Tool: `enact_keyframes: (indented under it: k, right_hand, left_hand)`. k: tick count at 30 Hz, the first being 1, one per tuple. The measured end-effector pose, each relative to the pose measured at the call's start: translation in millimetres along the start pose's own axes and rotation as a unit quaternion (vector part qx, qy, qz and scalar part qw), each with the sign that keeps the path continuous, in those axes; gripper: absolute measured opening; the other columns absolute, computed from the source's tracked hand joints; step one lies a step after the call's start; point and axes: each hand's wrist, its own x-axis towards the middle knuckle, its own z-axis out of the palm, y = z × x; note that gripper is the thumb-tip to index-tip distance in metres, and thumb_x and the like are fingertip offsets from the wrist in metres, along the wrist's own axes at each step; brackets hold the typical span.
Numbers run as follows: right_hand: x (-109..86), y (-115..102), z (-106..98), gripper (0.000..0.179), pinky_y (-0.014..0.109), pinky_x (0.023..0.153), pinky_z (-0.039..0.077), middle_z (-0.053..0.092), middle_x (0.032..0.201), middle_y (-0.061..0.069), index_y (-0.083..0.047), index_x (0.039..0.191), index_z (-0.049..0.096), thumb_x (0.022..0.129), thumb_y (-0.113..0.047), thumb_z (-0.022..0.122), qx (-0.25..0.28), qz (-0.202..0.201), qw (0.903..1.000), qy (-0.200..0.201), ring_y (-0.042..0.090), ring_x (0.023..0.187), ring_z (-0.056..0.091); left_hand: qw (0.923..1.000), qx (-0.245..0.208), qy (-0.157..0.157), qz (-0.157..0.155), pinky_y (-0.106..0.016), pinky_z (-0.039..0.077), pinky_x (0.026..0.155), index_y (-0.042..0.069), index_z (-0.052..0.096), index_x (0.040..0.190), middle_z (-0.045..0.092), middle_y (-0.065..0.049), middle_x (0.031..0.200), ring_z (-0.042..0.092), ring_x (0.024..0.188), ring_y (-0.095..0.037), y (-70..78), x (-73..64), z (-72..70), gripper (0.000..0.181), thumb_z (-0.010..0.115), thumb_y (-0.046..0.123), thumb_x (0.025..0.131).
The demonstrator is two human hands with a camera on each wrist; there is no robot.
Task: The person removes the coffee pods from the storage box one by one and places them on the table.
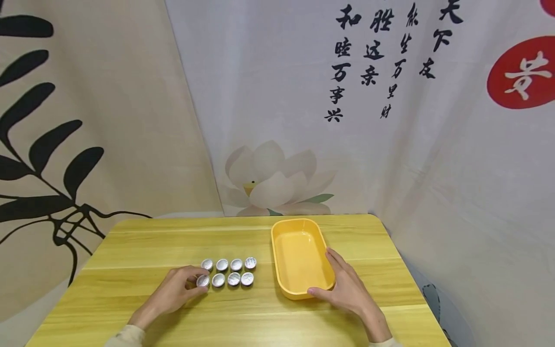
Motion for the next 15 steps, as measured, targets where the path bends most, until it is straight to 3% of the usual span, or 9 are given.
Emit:
enact_keyframes:
  k: [5,6,15]
  right_hand:
    - [1.1,-1.8,-2.1,0.117,0.071,0.121,0.052,0.042,0.180,0.022,0.001,0.170,0.044,0.087,-0.066,0.092,-0.001,0.000,1.0000,-0.004,0.053,0.156,0.052]
    - [1.8,-7.6,-6.2,0.119,0.077,0.117,0.051,0.042,0.179,0.023,0.003,0.170,0.045,0.086,-0.068,0.092,0.001,0.011,0.9999,-0.013,0.057,0.155,0.053]
    - [1.8,-11.3,-9.0,0.120,0.072,0.122,0.051,0.039,0.182,0.022,0.004,0.171,0.041,0.087,-0.066,0.092,-0.008,0.032,0.9988,-0.036,0.054,0.158,0.050]
  left_hand:
    - [0.9999,0.006,0.002,0.010,-0.022,0.066,0.079,0.014,0.084,0.111,0.083,-0.003,0.107,0.075,0.091,-0.004,-2.2,1.8,0.9,0.019,0.092,0.011,0.094]
    - [0.9999,0.007,0.002,0.010,-0.022,0.066,0.079,0.014,0.084,0.111,0.083,-0.003,0.107,0.075,0.091,-0.004,-2.4,2.1,1.0,0.019,0.092,0.011,0.094]
    - [0.9999,0.007,0.005,0.007,-0.022,0.067,0.080,0.011,0.084,0.115,0.084,-0.007,0.111,0.079,0.091,-0.008,-2.9,2.7,2.0,0.024,0.092,0.009,0.093]
